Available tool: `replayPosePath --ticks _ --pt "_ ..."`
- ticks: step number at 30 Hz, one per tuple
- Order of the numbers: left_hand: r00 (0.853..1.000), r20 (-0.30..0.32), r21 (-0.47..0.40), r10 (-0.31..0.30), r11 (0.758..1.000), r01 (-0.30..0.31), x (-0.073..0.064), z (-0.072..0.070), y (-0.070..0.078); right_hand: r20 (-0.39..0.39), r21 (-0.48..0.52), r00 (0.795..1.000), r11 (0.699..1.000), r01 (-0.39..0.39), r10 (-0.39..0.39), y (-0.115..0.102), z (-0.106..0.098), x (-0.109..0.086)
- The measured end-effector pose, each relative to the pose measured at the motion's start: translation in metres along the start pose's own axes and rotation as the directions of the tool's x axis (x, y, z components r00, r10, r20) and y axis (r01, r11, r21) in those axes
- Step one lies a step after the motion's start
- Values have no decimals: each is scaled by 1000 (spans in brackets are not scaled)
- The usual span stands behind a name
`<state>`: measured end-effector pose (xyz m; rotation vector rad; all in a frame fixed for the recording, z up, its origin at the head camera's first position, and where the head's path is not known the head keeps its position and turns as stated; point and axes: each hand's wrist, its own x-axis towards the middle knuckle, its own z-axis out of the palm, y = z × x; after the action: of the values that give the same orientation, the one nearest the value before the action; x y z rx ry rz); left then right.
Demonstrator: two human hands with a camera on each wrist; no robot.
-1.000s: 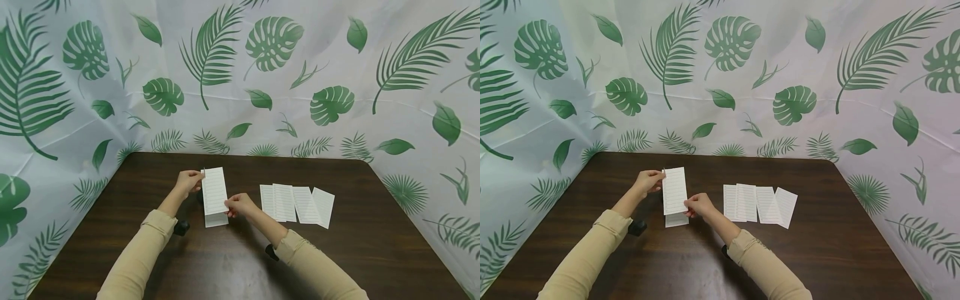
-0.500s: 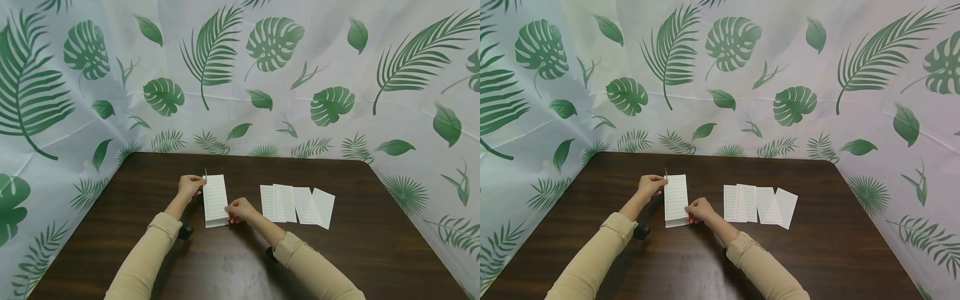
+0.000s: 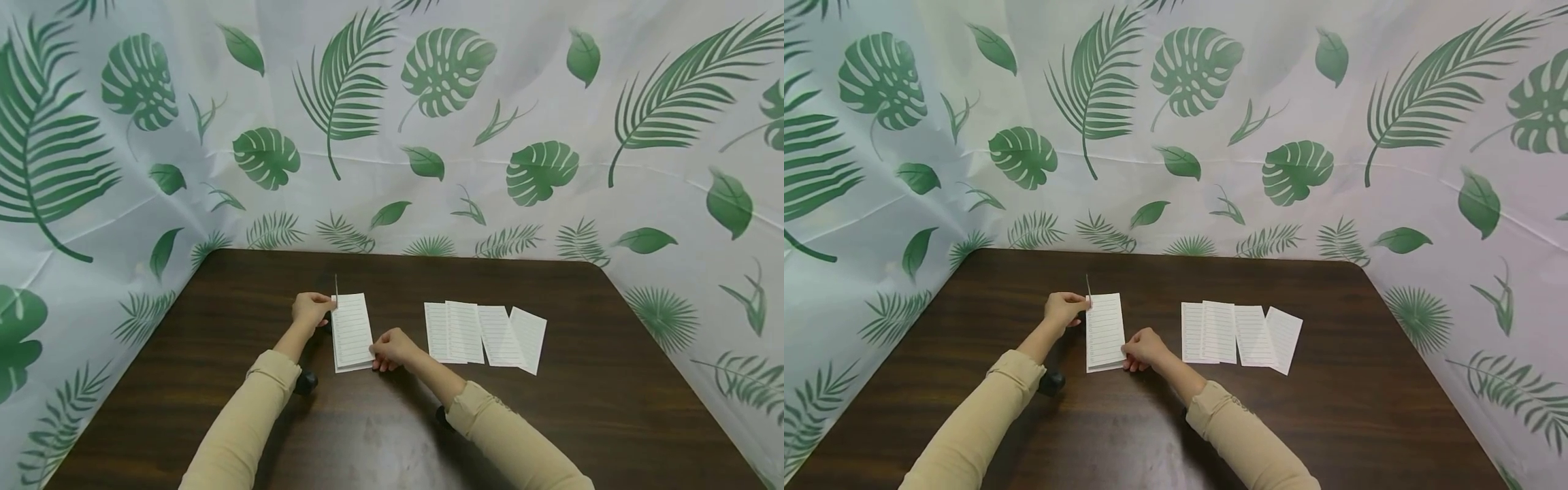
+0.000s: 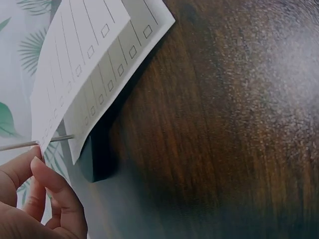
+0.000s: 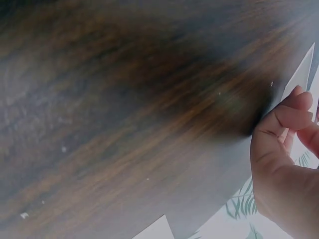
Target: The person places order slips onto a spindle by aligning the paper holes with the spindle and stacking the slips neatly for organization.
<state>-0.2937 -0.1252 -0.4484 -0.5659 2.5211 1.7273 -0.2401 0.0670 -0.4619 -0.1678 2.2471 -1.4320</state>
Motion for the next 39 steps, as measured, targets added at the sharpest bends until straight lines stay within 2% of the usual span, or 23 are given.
replayPosePath --ticks 5,11,19,28,39 --pt "1000 -10 8 0 1000 0 2 2 -1 -6 -26 999 999 36 -37 1 0 -1" --pt "999 -28 35 -29 999 30 4 4 -8 12 -57 998 997 56 -56 1 1 -3" --pt "999 -30 83 14 997 -12 4 7 -14 33 -110 996 991 82 -79 0 2 -4" --pt "999 -34 110 13 994 -10 0 9 -15 29 -243 989 959 145 -142 2 4 -4" --pt "999 -42 122 11 993 -5 1 12 -16 40 -292 991 947 131 -124 0 4 -2"
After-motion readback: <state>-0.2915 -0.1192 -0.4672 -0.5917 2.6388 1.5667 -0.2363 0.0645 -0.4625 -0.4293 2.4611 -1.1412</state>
